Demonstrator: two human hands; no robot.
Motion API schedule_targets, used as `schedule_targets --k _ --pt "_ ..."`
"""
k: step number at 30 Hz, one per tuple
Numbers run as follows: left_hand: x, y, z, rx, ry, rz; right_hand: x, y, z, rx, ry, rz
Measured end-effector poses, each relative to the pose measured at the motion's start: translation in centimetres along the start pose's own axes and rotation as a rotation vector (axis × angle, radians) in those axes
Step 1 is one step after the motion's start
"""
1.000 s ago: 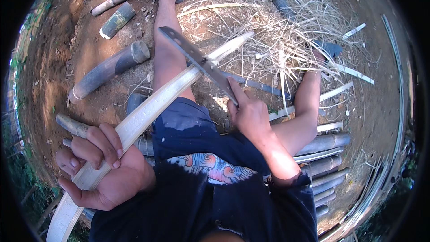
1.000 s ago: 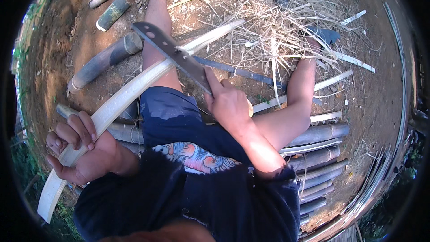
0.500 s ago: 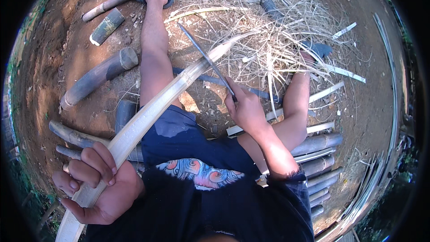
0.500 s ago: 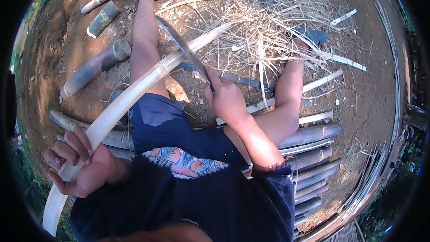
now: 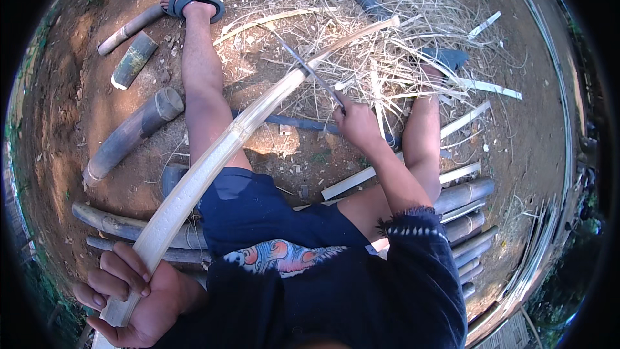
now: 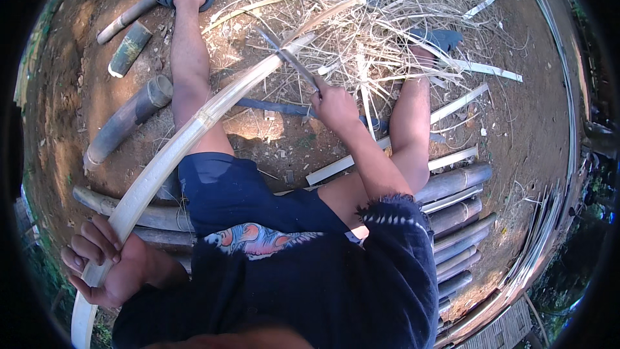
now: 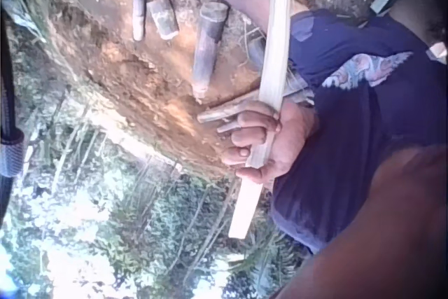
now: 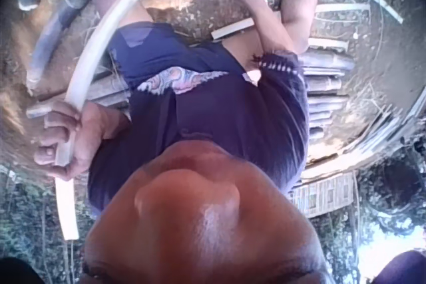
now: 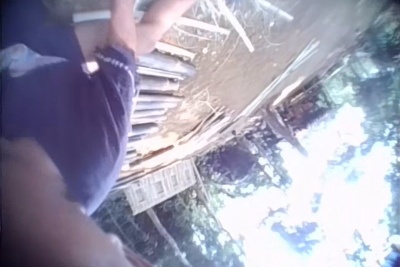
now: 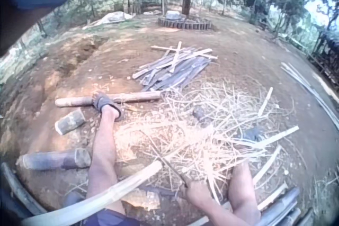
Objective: The person shaves thin layers off a long bamboo strip using a blade, then uses the blade to smooth the edges of a larger curved piece of bamboo.
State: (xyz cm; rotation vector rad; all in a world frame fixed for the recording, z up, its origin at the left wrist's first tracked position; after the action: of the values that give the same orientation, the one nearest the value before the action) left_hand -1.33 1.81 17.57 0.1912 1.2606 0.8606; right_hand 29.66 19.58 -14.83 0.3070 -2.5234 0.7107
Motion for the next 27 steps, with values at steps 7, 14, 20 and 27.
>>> schedule_targets --k 7,14,20,27 --pt "0.3 0.6 -1.8 -0.098 0.055 0.037 5.1 -2.8 0.8 -0.034 -0.071 -0.213" --pt "0.7 2.3 -0.7 -0.081 0.064 -0.006 -2.6 6.4 0.3 0.002 -0.082 0.125" --pt "0.5 2.9 -3.9 0.015 -0.115 -0.001 1.7 3.4 -0.5 -0.061 -0.094 -0.136" --pt "0.9 3.2 -3.9 -0.081 0.019 0.004 -1.9 5.2 0.2 0.031 -0.023 0.152"
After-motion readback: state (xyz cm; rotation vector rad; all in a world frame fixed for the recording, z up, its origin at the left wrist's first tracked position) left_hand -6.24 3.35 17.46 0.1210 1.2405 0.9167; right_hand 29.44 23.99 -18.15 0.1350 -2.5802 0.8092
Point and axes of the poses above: each hand's wrist, its own y-axis towards the middle knuckle, its own z-axis out of the palm, x = y × z, the point moved 5 cm from there along y, towards the middle knuckle, and after that the axes turned 13 degrees about x, right-handed, at the moved point
